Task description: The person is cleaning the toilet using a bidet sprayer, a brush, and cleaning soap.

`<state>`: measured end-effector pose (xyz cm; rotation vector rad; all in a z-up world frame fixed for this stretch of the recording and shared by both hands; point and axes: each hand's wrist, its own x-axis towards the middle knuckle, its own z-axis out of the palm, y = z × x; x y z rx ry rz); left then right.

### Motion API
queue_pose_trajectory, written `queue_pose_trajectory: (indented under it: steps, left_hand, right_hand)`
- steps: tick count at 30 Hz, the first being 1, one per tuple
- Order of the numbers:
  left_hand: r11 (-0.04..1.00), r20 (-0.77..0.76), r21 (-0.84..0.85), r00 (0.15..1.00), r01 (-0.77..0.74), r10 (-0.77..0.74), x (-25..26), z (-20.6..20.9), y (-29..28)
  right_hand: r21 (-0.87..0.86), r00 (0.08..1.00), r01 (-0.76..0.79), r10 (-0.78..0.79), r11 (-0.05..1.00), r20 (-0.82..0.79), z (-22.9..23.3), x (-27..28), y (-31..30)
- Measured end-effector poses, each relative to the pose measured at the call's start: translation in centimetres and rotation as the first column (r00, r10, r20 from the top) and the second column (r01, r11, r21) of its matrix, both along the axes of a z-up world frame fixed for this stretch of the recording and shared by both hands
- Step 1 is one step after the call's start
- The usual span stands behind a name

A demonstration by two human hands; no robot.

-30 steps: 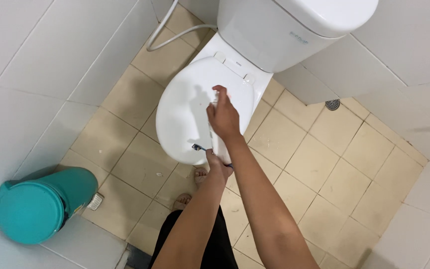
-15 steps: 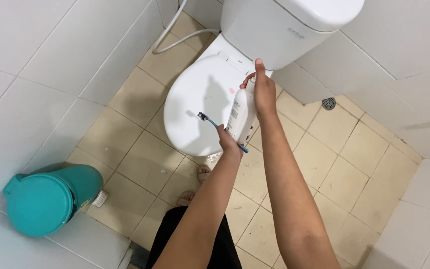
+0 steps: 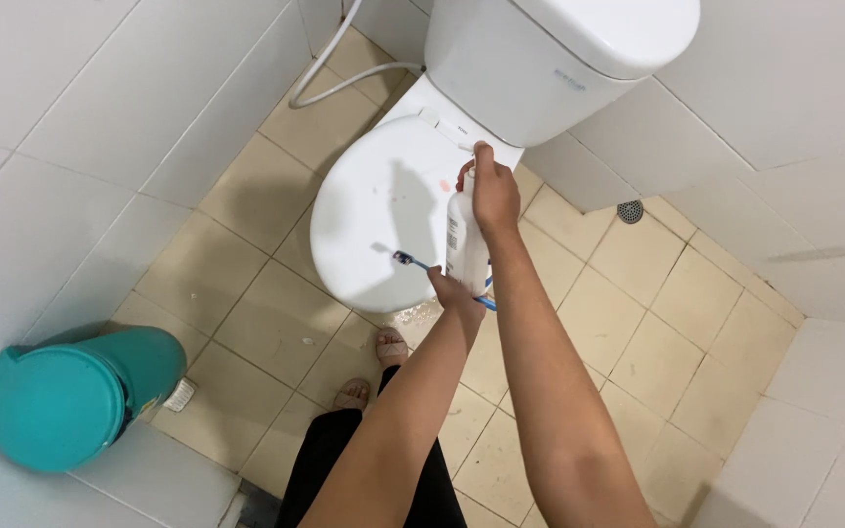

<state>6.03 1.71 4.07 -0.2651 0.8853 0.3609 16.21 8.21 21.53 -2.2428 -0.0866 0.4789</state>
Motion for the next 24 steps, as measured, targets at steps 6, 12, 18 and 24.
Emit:
queue_pose_trajectory:
  steps: [6, 12, 18, 24]
  left_hand:
    - [0.94, -0.153, 0.057, 0.933, 0.337, -0.325, 0.5, 1.4, 1.5]
    - [0.615, -0.42, 0.419, 0.743, 0.668, -0.52, -0.1, -2.2, 5.3]
    - [-0.27, -0.891, 0.447, 0.397, 0.853, -0.221, 1.8, 1.7, 6.7]
    - [-0.618, -0.861, 0.497, 0.434, 0.609, -0.264, 6.7, 13.8, -4.2]
  right_hand:
    - [0.124, 0.999, -0.023, 0.019, 0.992, 0.037, 1.1, 0.7, -3.2]
    - [0.465, 0.999, -0.032, 0.034, 0.884, 0.004, -0.2, 1.4, -10.5]
    - [0.481, 0.931, -0.014, -0.164, 0.877, 0.326, 1.1, -2.2, -15.9]
    - [0.234, 0.709, 0.322, -0.397, 0.917, 0.583, 9.1, -7.7, -22.9]
